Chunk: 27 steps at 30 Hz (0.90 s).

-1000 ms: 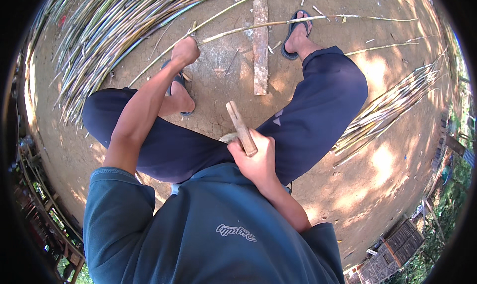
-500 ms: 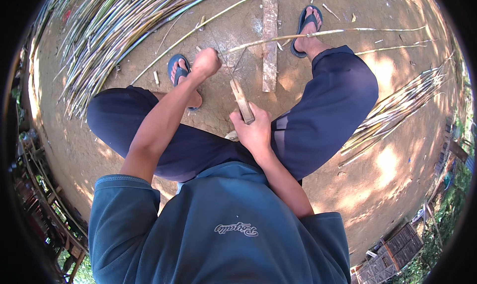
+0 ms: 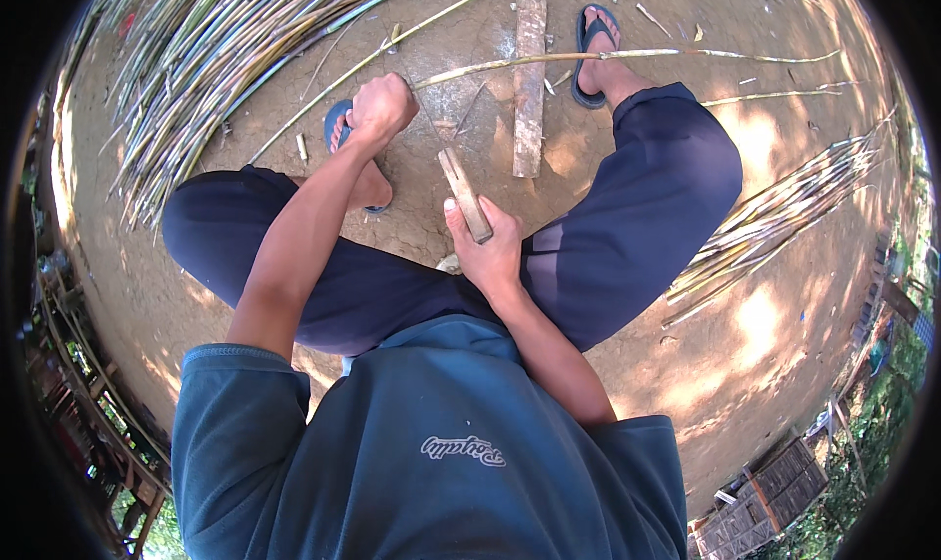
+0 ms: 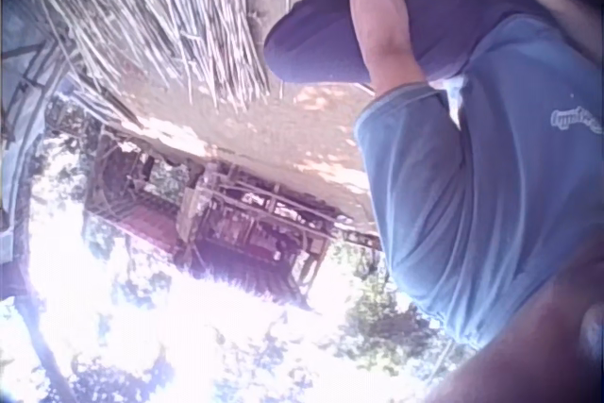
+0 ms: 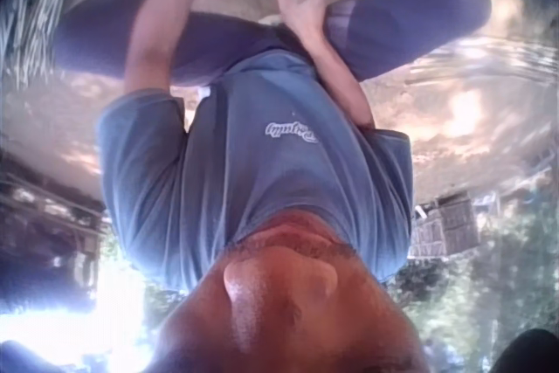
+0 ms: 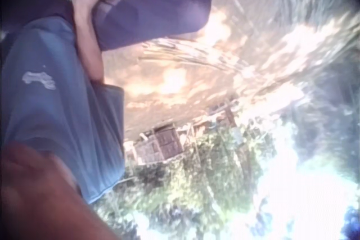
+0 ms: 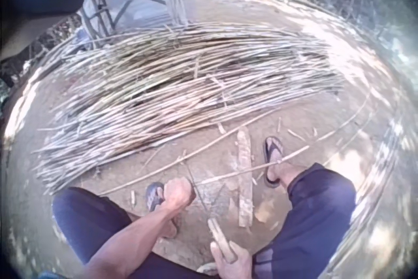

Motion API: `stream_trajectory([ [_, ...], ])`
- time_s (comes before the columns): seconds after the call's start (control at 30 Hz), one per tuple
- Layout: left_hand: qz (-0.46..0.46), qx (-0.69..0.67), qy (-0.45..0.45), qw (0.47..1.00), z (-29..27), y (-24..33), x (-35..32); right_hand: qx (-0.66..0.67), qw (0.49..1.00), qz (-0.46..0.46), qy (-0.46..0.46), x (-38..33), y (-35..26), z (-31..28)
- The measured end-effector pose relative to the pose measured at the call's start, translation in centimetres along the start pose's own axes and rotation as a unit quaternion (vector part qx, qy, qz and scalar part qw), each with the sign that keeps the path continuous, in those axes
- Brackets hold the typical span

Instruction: The person sits on the ground and uses a hand saw to cut long bamboo poles into shorter segments. They repeatedly pick up a pole, position it on a wooden block, and saw through it, then place the cut pieces aside.

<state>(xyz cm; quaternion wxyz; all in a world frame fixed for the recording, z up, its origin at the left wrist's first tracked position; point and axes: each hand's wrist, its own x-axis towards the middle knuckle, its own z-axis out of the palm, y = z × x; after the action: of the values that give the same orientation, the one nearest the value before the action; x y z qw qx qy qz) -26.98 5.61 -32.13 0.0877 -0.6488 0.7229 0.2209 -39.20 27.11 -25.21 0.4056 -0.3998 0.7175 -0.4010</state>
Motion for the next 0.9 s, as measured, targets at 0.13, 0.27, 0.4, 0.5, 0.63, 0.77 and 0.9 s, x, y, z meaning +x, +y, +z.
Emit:
stream_trajectory([
  [0.13, 0.000, -0.017, -0.028, 0.999, 0.4, -0.3, 0.6, 0.007, 1.000, -0.010, 0.012, -0.5, 0.6, 0.0],
  [0.27, -0.017, -0.018, -0.087, 0.996, -1.1, 0.7, 1.0, 0.008, 1.000, 0.000, 0.008, -0.2, 0.0, -0.4],
  [0.4, -0.005, 0.006, -0.106, 0.994, 1.0, 0.7, 0.4, -0.006, 1.000, -0.001, 0.013, -1.1, -1.7, -1.2],
  [0.5, -0.021, -0.019, -0.085, 0.996, 0.4, -0.2, 0.9, -0.020, 1.000, 0.018, -0.009, -3.1, -1.3, -2.7],
  [0.63, -0.001, -0.020, -0.087, 0.996, 1.4, 0.2, 1.2, -0.012, 1.000, 0.022, -0.012, -1.4, -1.3, -2.4],
  [0.77, 0.012, -0.027, -0.092, 0.995, 0.8, 1.0, 1.1, -0.025, 0.999, 0.032, -0.009, -0.5, -1.5, -2.5],
  [0.9, 0.013, -0.018, -0.104, 0.994, 1.6, 1.7, 0.1, -0.016, 0.999, 0.028, 0.008, -1.5, -1.6, -2.9],
])
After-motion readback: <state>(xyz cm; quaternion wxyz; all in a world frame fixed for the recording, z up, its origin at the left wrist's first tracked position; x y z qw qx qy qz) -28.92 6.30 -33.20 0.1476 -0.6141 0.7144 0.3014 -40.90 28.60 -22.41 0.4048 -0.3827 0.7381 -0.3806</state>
